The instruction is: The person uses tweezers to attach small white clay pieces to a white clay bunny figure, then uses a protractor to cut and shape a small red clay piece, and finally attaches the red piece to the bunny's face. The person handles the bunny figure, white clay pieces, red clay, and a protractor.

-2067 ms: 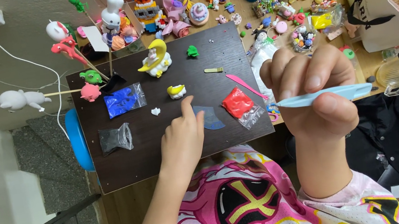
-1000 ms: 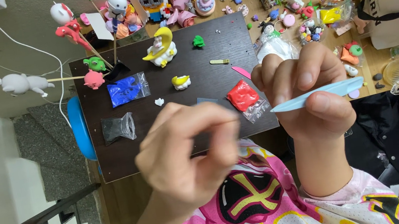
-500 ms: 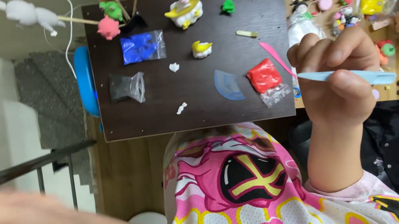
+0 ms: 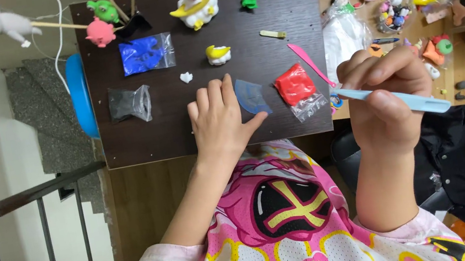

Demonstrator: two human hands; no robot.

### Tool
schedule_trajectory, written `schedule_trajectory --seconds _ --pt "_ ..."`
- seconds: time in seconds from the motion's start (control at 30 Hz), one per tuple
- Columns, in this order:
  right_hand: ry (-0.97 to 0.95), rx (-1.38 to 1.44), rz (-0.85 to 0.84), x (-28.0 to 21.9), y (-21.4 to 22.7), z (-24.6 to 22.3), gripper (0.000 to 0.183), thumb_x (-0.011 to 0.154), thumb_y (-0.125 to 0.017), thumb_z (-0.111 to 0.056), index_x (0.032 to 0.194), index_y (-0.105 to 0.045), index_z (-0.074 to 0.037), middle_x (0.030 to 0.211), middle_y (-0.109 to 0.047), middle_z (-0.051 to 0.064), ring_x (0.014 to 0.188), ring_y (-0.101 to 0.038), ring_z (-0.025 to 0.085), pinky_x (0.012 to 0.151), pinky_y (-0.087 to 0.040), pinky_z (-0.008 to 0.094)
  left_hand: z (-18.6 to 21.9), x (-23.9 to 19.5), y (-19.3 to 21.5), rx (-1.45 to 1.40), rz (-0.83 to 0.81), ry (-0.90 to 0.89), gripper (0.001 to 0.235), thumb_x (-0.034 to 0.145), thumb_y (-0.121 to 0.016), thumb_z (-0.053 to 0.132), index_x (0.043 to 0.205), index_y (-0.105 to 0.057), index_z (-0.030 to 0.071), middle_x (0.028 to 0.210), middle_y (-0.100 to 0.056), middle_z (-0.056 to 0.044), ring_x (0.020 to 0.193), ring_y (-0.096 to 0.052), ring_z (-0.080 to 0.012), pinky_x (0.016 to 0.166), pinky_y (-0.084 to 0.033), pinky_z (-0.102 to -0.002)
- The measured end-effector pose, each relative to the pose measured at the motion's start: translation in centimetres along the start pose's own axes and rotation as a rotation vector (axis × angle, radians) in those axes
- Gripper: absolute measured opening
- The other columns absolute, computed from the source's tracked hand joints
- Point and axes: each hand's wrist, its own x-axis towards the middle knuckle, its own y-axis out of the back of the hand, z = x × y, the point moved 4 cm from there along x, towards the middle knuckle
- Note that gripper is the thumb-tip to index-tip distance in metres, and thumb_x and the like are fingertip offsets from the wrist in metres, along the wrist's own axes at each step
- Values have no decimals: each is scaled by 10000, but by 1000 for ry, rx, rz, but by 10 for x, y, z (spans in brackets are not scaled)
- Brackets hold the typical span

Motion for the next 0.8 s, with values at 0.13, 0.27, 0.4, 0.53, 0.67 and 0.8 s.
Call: schedule_trajectory --seconds 0.13,0.27,0.4,0.53,0.67,0.8 --pt "10 -37 33 -7 11 7 227 909 -704 -257 982 -541 -119 794 -606 135 757 -557 221 774 -411 350 1 1 2 -17 -10 -20 864 741 -832 640 1338 -606 58 1132 -572 -68 963 -539 -281 728 -439 -426" --pt "67 -20 45 -11 16 21 210 866 -681 -156 938 -514 -51 800 -653 251 765 -537 230 771 -417 351 -1 7 5 -220 -91 -13 845 662 -919 376 1326 -550 6 1131 -494 -100 997 -514 -286 762 -354 -410" --pt "54 -12 76 -16 12 28 231 859 -705 -155 930 -531 -20 804 -656 275 744 -543 242 749 -435 354 -5 7 9 -405 -134 -15 767 703 -901 165 1316 -459 38 1086 -584 -130 1010 -577 -342 806 -403 -452" --pt "34 -11 62 -19 4 34 241 860 -707 -166 925 -539 -6 803 -651 266 730 -535 222 715 -426 310 -9 1 13 -634 -172 -41 642 840 -796 80 1366 -428 62 983 -677 -116 863 -709 -327 771 -492 -452" --pt "54 42 54 -16 -11 27 238 845 -714 -149 914 -537 -5 813 -651 273 739 -550 233 716 -444 326 -7 -3 25 -1146 -238 139 680 863 -797 65 1423 -411 66 968 -695 -125 838 -735 -273 765 -593 -348" --pt "149 -14 58 -17 -20 8 264 786 -763 -145 897 -548 -40 847 -666 256 797 -594 281 759 -462 369 10 6 71 -1674 -213 190 817 842 -811 -30 1519 -363 60 946 -616 -93 819 -756 -206 776 -630 -287"
